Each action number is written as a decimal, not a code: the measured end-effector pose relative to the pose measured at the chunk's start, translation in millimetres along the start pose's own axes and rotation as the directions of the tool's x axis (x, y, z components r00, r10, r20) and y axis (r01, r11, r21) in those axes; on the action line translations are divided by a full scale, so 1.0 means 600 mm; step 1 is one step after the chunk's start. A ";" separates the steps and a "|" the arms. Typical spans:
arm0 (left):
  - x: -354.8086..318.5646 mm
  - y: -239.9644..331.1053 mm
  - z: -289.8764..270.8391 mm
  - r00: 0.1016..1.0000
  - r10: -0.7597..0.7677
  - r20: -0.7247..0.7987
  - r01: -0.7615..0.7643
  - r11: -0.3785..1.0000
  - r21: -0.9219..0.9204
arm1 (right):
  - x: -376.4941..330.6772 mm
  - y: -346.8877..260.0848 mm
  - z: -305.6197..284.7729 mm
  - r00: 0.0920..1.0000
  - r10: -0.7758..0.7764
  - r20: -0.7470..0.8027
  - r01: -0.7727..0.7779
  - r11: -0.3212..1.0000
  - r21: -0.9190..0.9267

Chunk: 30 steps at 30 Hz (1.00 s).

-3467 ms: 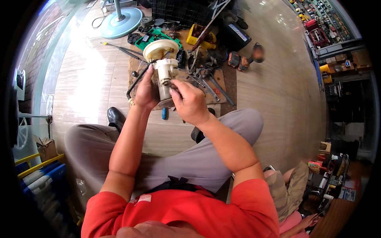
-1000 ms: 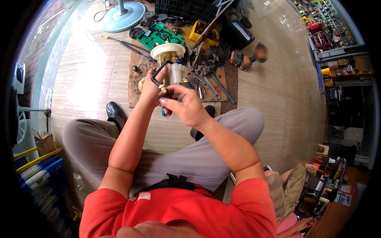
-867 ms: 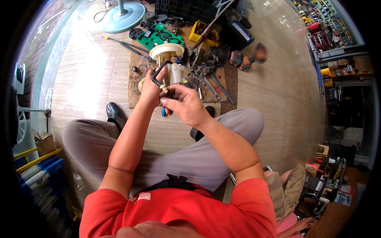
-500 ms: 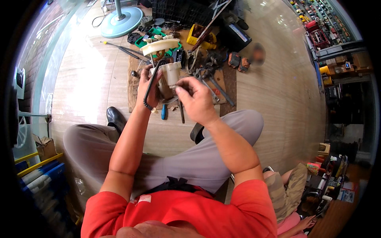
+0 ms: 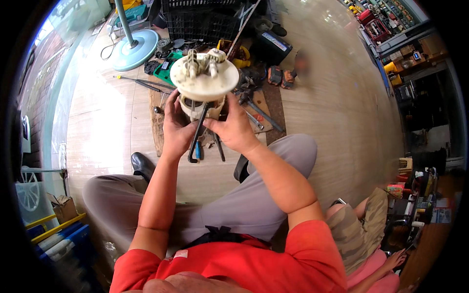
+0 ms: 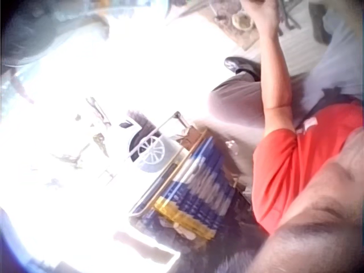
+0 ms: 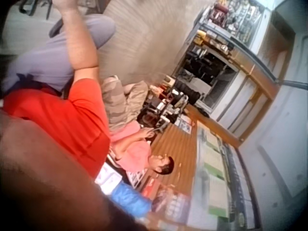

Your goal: The person removes the outer white housing from a fuel pump assembly and uses a screwdriver to pry and disconnect a hose and internal mechanical components.

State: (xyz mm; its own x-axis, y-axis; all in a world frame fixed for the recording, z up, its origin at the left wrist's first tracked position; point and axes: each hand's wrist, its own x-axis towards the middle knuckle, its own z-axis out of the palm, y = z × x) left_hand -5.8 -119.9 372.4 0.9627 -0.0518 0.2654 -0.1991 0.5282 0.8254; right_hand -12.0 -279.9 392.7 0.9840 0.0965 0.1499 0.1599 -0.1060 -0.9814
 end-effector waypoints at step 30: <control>0.014 0.054 -0.021 0.927 -0.365 -0.089 0.342 0.917 -0.205 | 0.018 -0.046 -0.029 0.980 0.196 0.029 -0.182 0.831 0.525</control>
State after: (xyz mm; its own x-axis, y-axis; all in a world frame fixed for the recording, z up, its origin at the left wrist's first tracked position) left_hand -2.1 -92.9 394.9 0.9812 -0.1653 -0.0999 0.1838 0.6408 0.7454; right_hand -4.6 -293.2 423.3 0.9935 0.1031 -0.0485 -0.0872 0.4140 -0.9061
